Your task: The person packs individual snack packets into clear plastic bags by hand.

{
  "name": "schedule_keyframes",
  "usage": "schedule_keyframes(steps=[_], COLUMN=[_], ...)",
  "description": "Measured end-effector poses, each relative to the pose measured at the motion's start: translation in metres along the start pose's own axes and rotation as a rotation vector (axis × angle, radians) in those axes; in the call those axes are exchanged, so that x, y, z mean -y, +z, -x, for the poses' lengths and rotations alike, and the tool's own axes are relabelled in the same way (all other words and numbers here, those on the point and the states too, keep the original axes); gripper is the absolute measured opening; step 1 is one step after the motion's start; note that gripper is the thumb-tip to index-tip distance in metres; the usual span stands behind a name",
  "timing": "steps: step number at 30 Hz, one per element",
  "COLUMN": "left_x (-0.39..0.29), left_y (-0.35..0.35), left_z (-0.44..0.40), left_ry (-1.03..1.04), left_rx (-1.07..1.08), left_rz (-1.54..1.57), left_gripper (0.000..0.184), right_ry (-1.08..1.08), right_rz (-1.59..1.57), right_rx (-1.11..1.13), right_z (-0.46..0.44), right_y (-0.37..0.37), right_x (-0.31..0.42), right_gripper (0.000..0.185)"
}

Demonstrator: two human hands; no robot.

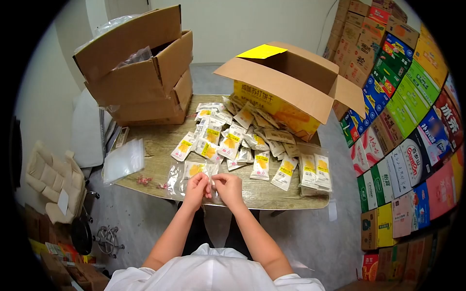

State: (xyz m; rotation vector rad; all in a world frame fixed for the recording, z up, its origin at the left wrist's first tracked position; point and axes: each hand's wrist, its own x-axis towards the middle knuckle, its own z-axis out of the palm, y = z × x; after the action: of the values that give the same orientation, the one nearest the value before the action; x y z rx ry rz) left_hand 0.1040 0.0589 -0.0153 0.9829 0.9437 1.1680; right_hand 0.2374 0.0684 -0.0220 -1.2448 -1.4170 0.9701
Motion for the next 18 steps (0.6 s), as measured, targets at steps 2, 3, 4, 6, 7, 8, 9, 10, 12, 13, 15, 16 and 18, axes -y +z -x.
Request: schedule_keyframes(steps=[2,3,4,6,7,8,9,10,12,13,15,16,18], left_x=[0.007,0.008,0.009,0.011,0.013,0.013,0.013,0.012,0.011,0.010,0.005,0.003,0.003], left_y=[-0.004,-0.003,-0.002,-0.002,-0.004,-0.005,-0.007,-0.009,-0.007,-0.008,-0.007,-0.007,-0.010], left_z=[-0.001,-0.002,-0.001,-0.002,-0.002,-0.002,-0.002,-0.002,-0.005,-0.005,-0.005,-0.005,-0.008], left_ry=[-0.005,-0.010,0.004,0.019,0.033,0.048,0.045,0.040,0.020,0.008,-0.016,-0.025,-0.023], left_rx=[-0.020,-0.014,0.010,0.034,0.026,0.019,0.026,0.018,0.004,0.006,0.002,0.002,0.020], left_rz=[0.025,0.025,0.020,0.012,-0.001,-0.013,-0.014,0.009,0.039,0.033,-0.027,-0.081,-0.100], left_gripper=[0.019,0.019,0.019,0.018,0.018,0.019,0.019,0.019,0.019,0.019,0.020,0.020,0.019], right_ry=[0.005,0.009,-0.094,-0.215,-0.214,-0.035,0.145,0.160,-0.012,-0.189,-0.061,-0.071,-0.076], right_rz=[-0.125,-0.123,0.067,0.288,0.287,0.094,-0.102,-0.153,-0.063,0.023,0.065,0.219,0.465], right_rx=[-0.065,-0.071,-0.007,0.142,0.140,0.283,0.419,0.443,0.276,0.135,0.084,-0.053,-0.257], right_z=[-0.001,-0.002,-0.006,-0.013,-0.015,-0.017,-0.017,-0.019,-0.014,-0.011,-0.002,0.002,0.008], right_y=[0.003,0.002,0.000,0.001,0.002,0.002,0.002,0.001,-0.004,-0.010,-0.039,-0.055,-0.087], right_x=[-0.006,-0.006,-0.007,-0.005,-0.001,0.002,0.006,-0.001,-0.005,0.006,0.020,0.022,0.018], right_gripper=[0.012,0.012,0.014,0.022,0.022,0.024,0.027,0.034,0.032,0.031,0.030,0.029,0.028])
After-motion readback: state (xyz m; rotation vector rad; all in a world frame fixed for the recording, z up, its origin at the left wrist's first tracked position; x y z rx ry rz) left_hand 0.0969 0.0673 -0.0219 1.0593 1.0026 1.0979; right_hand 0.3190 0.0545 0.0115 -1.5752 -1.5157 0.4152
